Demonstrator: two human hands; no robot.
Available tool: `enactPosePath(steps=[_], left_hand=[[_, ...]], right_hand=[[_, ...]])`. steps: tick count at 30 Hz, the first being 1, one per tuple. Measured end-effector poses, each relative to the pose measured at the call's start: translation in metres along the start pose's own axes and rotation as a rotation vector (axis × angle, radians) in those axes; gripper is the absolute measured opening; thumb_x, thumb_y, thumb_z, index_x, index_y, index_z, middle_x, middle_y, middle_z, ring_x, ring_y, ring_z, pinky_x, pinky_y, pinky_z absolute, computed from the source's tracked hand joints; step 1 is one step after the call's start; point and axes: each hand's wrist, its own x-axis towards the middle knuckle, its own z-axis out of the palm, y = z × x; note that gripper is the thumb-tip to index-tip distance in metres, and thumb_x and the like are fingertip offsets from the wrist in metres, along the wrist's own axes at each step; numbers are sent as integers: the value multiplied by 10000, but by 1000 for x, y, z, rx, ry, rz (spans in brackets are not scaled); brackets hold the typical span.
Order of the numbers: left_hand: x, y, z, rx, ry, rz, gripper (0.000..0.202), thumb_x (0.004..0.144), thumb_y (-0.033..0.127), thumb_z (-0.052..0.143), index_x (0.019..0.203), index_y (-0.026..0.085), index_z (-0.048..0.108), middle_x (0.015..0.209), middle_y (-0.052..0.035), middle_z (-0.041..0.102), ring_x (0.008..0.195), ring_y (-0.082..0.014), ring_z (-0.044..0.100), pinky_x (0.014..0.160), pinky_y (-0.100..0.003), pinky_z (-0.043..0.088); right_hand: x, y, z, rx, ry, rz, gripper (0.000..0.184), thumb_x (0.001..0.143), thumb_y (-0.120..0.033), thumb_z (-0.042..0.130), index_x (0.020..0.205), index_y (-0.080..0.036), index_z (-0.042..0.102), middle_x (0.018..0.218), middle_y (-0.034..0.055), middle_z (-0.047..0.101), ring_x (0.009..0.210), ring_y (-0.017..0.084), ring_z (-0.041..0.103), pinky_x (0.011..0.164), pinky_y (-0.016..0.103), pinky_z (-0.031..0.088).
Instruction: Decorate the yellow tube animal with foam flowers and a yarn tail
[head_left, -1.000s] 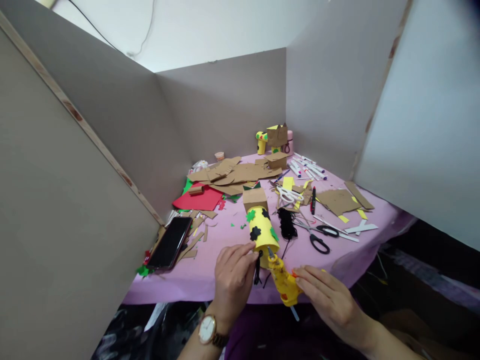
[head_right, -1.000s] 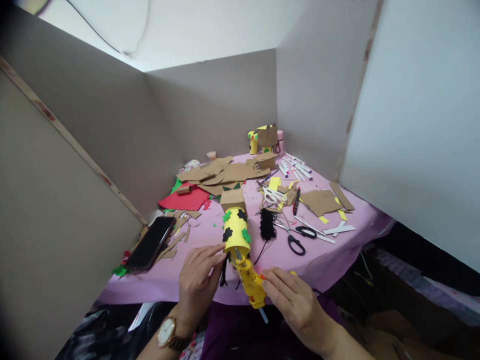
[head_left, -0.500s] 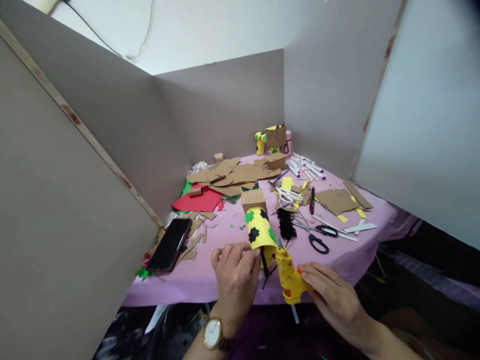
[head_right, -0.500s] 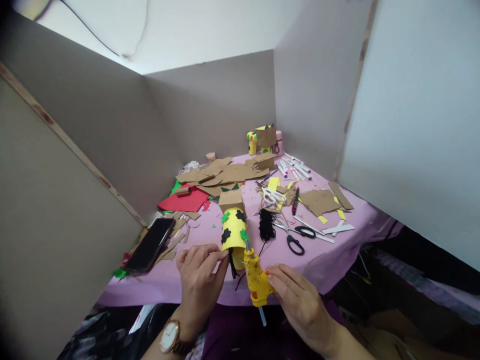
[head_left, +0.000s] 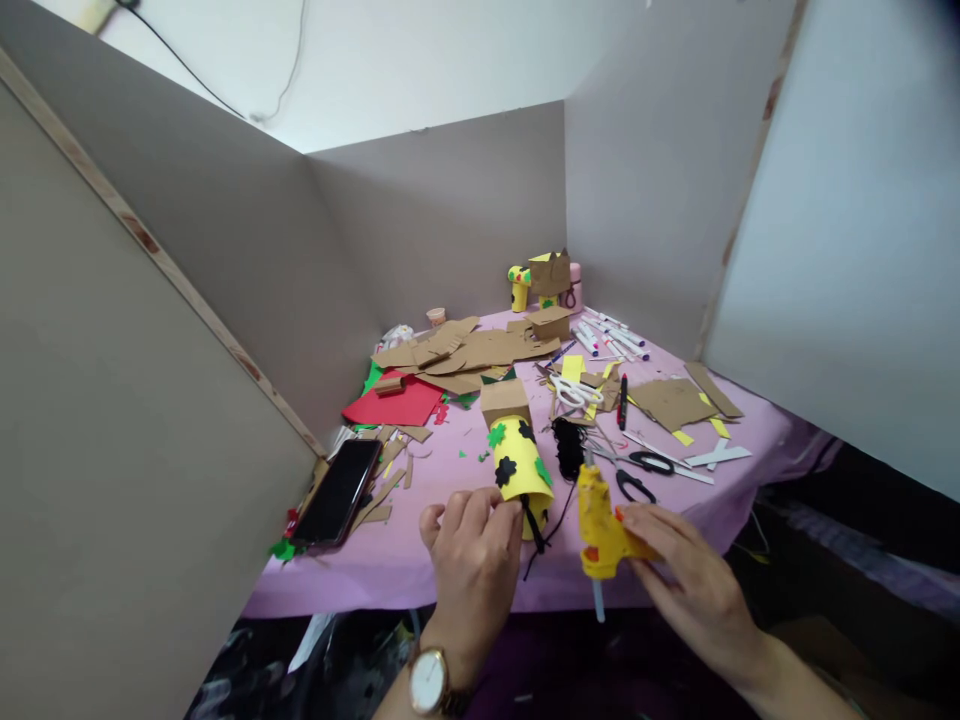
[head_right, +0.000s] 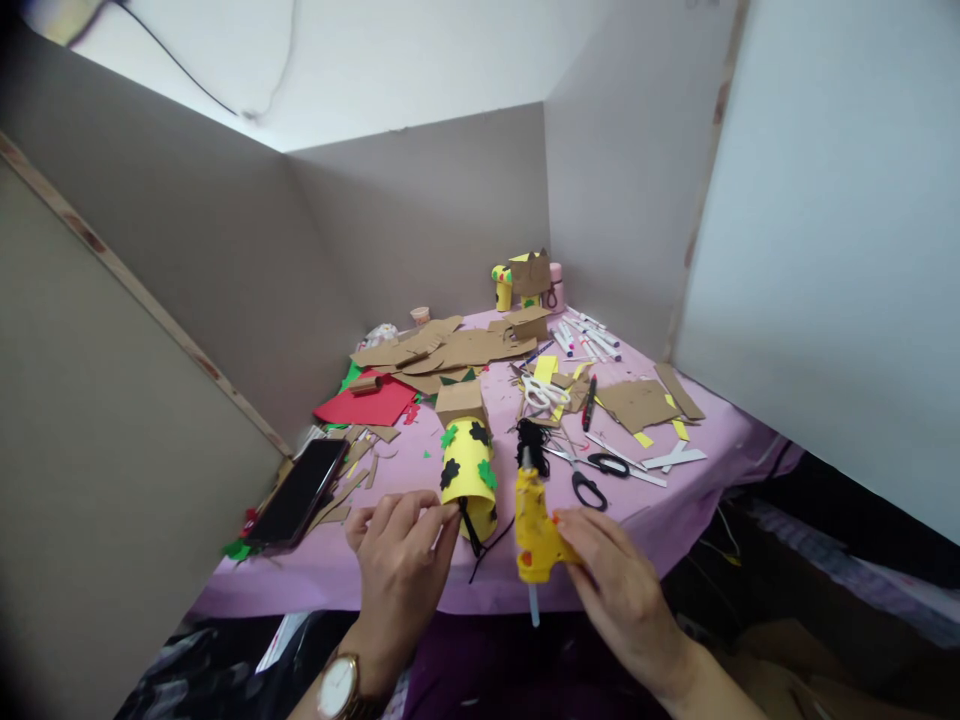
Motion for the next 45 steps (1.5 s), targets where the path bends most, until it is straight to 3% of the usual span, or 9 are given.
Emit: enactPosePath(steps=[4, 7, 12, 16, 21, 23, 28, 33, 45], left_hand=[[1, 0, -4, -18, 5, 12, 173, 806, 171, 581, 652, 235, 626, 696, 10, 653, 672, -168, 517, 717, -354, 235], [1, -1, -6, -43, 5, 19, 158, 806, 172, 576, 673, 235, 635, 686, 7, 652, 655, -167, 517, 692, -346, 241], [-1, -2, -6, -96, -14, 5, 148, 805, 167, 581, 680, 230, 630, 661, 16, 648, 639, -159, 531, 676, -339, 250], [-4, -2, -7, -132, -33, 5, 145, 813, 152, 562, 704, 224, 624, 683, 15, 658, 649, -158, 546, 671, -328, 273], [-8, -2, -4, -192, -74, 6, 128, 821, 129, 552, 734, 207, 605, 696, 9, 671, 653, -154, 557, 657, -314, 293], [-10, -2, -2, -193, -102, 5, 128, 830, 134, 542, 736, 201, 596, 674, 6, 663, 636, -155, 556, 641, -308, 301], [-11, -3, 2, -159, -140, -12, 109, 833, 152, 534, 757, 198, 597, 674, 1, 653, 639, -164, 567, 636, -305, 322], [-11, -6, 2, -134, -141, -13, 101, 832, 157, 530, 764, 195, 593, 667, 2, 644, 640, -174, 577, 637, -308, 331], [-11, -5, -3, -166, -153, -19, 100, 834, 163, 534, 896, 193, 607, 750, -16, 674, 684, -186, 599, 651, -316, 378]], right_hand=[[21, 46, -17, -150, 45, 207, 303, 864, -283, 475, 1152, -195, 505, 1032, 112, 621, 969, 263, 590, 848, 416, 504], [39, 93, -28, -345, -96, 345, 336, 815, -297, 521, 1119, -153, 531, 1037, 140, 619, 962, 293, 581, 812, 413, 495], [58, 155, -28, -389, -197, 406, 348, 737, -210, 533, 1063, -100, 584, 962, 179, 641, 880, 334, 602, 692, 426, 493], [62, 173, -27, -331, -247, 398, 300, 681, -194, 552, 949, -97, 646, 895, 175, 675, 813, 325, 627, 673, 416, 503], [58, 103, -36, -272, -71, 397, 317, 818, -305, 461, 1015, -125, 631, 1109, 176, 611, 1064, 328, 533, 913, 475, 404], [55, 47, -29, 124, 39, 513, 235, 824, -377, 528, 913, -200, 656, 961, 98, 674, 910, 265, 609, 814, 384, 477], [55, -62, 14, 966, -396, 763, 317, 854, -455, 507, 948, -191, 655, 685, 23, 647, 619, 160, 598, 524, 238, 459], [63, -76, 39, 1174, -312, 890, 308, 795, -457, 600, 829, -153, 632, 547, -38, 555, 437, 79, 493, 431, 184, 368], [69, -78, 44, 1245, -156, 1020, 306, 721, -443, 679, 707, -148, 600, 490, -56, 546, 361, 58, 477, 367, 159, 355]])
